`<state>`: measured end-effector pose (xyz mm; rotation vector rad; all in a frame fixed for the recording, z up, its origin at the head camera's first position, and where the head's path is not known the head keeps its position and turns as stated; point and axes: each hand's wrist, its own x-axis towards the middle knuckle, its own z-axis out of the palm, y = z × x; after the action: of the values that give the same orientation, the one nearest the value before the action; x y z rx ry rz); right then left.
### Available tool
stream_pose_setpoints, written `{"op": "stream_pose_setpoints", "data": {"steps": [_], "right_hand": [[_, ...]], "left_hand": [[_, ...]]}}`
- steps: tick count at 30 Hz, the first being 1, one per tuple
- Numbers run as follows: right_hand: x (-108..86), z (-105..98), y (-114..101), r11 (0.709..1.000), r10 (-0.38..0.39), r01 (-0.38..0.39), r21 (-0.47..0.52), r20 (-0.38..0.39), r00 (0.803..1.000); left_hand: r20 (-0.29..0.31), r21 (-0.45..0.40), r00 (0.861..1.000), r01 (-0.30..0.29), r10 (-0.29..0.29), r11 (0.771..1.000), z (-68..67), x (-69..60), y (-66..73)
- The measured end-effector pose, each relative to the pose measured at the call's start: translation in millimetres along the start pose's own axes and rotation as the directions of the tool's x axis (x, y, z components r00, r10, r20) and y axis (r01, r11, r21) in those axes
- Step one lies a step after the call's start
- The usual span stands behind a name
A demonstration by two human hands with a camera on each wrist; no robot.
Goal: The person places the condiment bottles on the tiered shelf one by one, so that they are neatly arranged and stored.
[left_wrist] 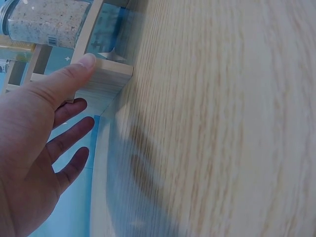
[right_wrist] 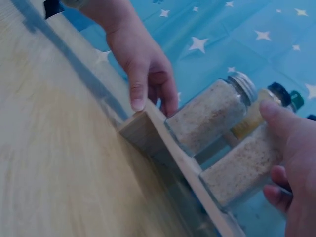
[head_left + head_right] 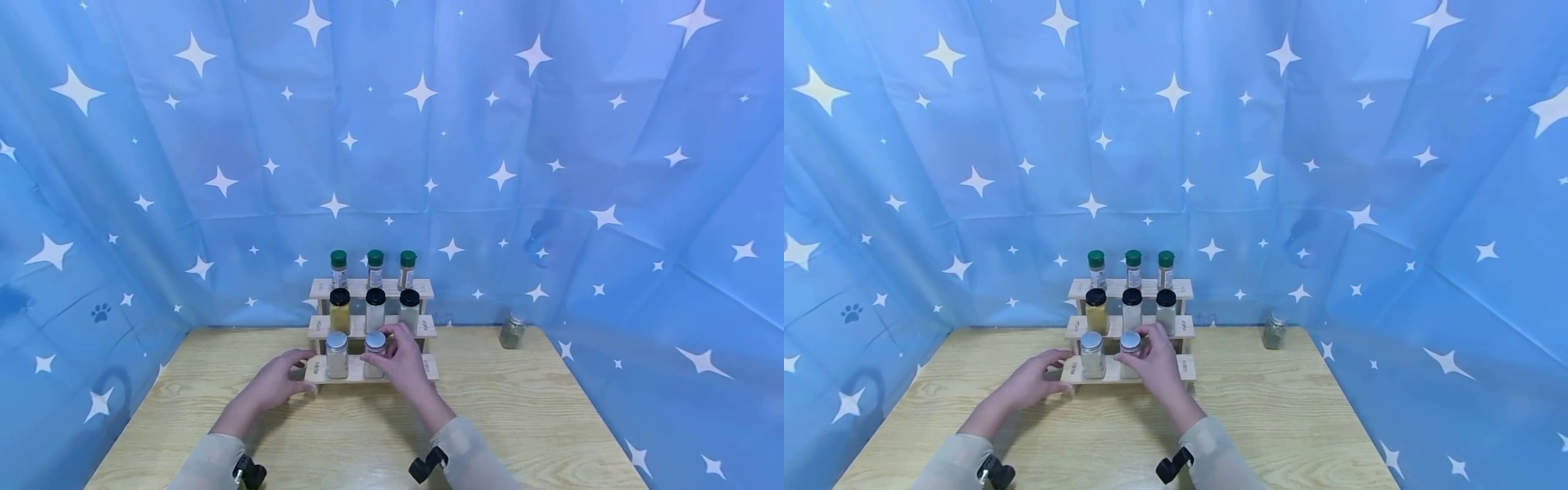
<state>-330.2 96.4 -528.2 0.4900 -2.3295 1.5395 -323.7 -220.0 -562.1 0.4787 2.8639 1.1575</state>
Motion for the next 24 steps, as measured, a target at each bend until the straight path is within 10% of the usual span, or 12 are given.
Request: {"op": "stream_pose_setpoints", "data": {"steps": [11,24], "right_hand": [[-13.4,-22,6,0.996,0.051,-0.051,-0.066,-0.005,0.999],[-29.5,-94,49,0.986,0.076,-0.088,-0.140,-0.086,0.993]], "left_hand": [[-0.008,0.003,1.000,0.003,-0.003,1.000,0.5,2.1,-2.4],[-0.003,-0.001,1.000,0.010,-0.010,1.000,1.8,2.2,-1.8]]}}
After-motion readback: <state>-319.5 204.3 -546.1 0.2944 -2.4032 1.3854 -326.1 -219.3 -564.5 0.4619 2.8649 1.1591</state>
